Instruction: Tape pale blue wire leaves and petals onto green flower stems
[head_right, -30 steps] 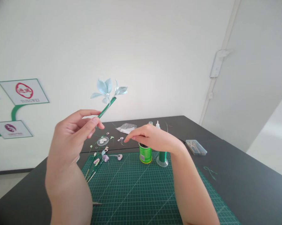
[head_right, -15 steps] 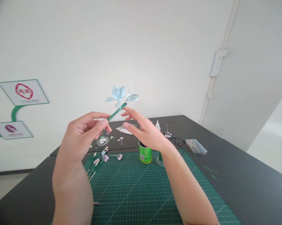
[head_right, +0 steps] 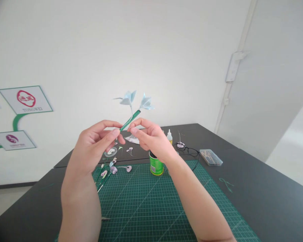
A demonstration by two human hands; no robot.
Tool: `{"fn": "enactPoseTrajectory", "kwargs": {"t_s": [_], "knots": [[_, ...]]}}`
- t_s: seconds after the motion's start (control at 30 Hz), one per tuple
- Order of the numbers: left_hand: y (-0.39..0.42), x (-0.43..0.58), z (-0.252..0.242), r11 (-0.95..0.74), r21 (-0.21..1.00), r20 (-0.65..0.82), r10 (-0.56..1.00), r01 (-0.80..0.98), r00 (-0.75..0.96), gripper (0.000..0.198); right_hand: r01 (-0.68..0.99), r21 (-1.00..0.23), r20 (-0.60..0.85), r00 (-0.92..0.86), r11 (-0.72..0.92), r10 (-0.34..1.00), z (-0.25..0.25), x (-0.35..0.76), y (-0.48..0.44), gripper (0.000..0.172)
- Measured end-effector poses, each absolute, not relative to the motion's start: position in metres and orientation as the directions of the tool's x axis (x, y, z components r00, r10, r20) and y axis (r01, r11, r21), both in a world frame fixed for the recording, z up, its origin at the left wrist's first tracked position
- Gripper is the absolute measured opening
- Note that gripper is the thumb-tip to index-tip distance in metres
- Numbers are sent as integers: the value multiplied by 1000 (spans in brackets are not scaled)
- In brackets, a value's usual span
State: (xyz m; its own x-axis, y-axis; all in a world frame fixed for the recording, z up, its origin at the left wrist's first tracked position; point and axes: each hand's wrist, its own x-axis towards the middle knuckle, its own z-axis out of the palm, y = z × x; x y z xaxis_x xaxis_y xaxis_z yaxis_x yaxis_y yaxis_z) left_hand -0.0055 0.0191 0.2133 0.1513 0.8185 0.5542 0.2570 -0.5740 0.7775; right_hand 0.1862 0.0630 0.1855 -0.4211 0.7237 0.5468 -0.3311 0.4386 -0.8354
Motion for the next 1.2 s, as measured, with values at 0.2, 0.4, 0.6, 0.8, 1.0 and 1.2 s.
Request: {"fn": "enactPoseTrajectory", "kwargs": {"t_s": [0.2,0.4,0.6,0.8,1.0,1.2], "knots": [[20,-3,212,-516,839,463,843,171,272,20,-350,-817,563,-309,459,766,187,192,72,32],[17,1,213,-516,834,393,805,196,445,20,-311,-826,555,-297,471,777,187,194,68,29],[16,4,211,-536,820,378,772,202,511,24,-348,-862,489,-381,368,784,186,189,67,33],[17,2,211,-531,823,372,772,202,515,30,-394,-845,512,-397,362,762,187,186,68,33],[11,2,212,-552,800,377,766,234,520,25,-378,-843,506,-312,383,805,183,189,74,30],[8,0,213,-597,757,434,763,265,478,28,-410,-817,535,-272,406,800,185,190,75,32]]}}
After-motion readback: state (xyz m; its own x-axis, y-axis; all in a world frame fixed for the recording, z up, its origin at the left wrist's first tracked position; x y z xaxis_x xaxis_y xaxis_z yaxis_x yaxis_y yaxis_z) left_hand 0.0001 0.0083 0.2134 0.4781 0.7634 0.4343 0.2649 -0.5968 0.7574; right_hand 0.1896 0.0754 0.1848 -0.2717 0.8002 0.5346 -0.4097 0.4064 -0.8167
